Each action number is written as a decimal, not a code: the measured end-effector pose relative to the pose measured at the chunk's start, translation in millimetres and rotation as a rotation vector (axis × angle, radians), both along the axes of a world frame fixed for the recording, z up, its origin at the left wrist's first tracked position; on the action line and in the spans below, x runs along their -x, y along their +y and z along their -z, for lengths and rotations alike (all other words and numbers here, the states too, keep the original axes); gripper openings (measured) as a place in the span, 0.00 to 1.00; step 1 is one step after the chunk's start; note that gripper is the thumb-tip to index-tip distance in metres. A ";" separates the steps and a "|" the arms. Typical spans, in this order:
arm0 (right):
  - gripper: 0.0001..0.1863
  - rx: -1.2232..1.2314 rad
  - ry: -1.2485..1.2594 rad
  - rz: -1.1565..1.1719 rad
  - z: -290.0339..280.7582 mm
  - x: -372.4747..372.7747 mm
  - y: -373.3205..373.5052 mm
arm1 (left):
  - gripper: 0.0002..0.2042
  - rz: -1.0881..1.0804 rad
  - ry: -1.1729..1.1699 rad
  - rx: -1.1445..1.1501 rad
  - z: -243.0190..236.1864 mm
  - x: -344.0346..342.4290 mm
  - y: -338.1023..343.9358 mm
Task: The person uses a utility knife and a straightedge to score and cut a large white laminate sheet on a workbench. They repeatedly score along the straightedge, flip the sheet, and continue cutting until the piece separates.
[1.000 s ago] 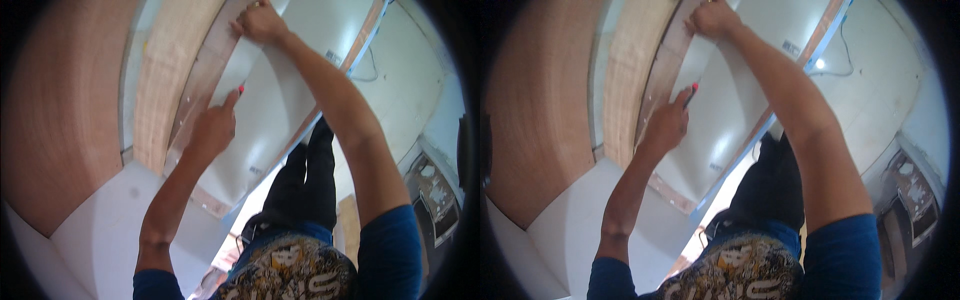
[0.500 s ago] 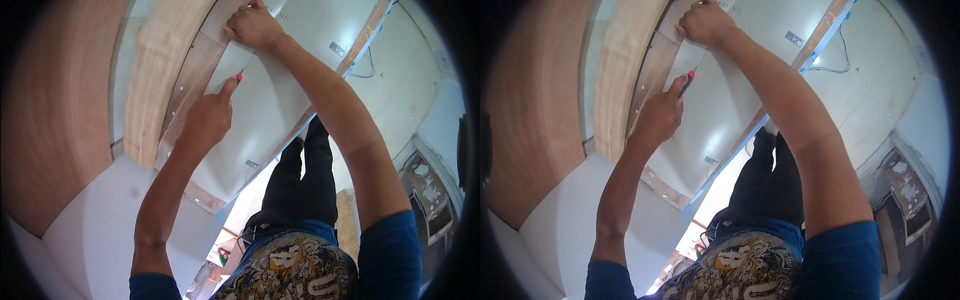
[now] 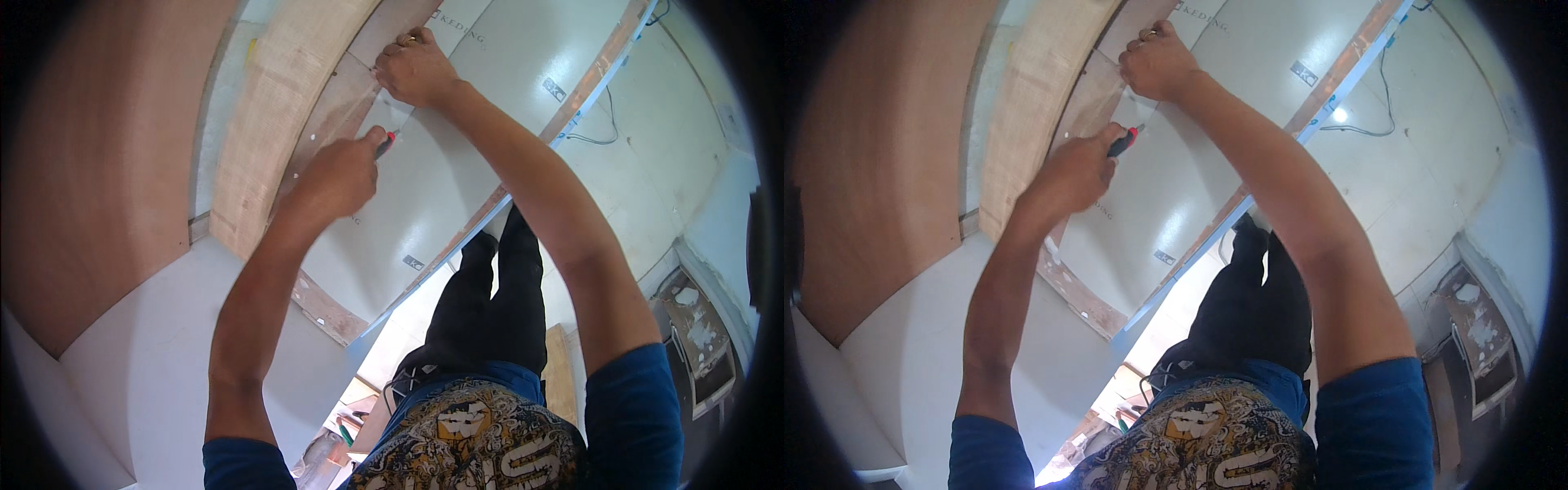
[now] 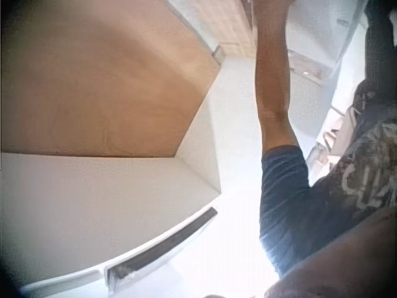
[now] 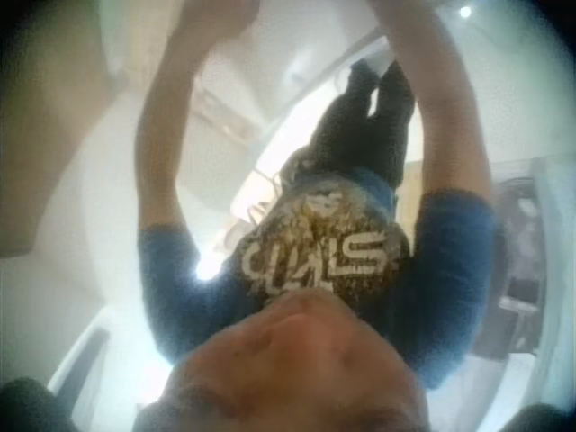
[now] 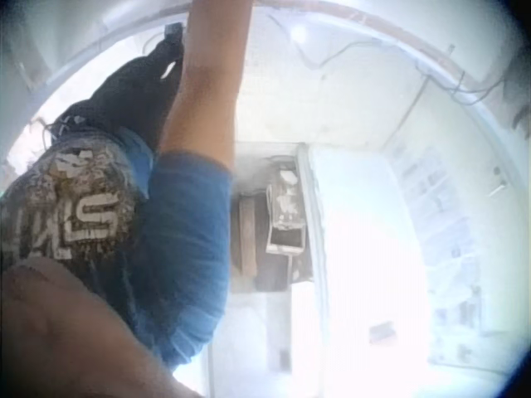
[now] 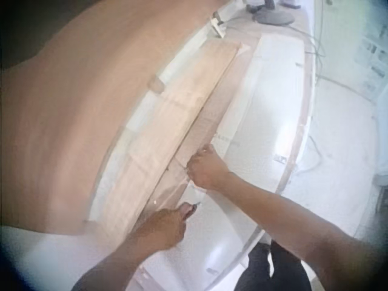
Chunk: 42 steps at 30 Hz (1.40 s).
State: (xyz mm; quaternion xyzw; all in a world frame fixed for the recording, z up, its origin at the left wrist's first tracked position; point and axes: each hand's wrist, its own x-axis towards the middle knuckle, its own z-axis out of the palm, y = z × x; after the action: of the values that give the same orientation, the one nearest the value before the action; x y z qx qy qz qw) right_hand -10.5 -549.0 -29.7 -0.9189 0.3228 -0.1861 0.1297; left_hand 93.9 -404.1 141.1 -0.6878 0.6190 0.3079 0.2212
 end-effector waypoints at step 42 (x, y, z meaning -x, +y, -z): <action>0.21 0.092 -0.133 -0.004 3.5 -36.6 88.8 | 0.28 -0.112 0.068 0.066 32.2 -64.2 160.1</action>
State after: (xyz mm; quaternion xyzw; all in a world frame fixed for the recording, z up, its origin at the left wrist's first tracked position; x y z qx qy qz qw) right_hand 26.1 -460.2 -33.1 -0.9102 0.3026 -0.2610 0.1088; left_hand 158.0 -243.9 108.9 -0.7173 0.5967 0.3224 0.1598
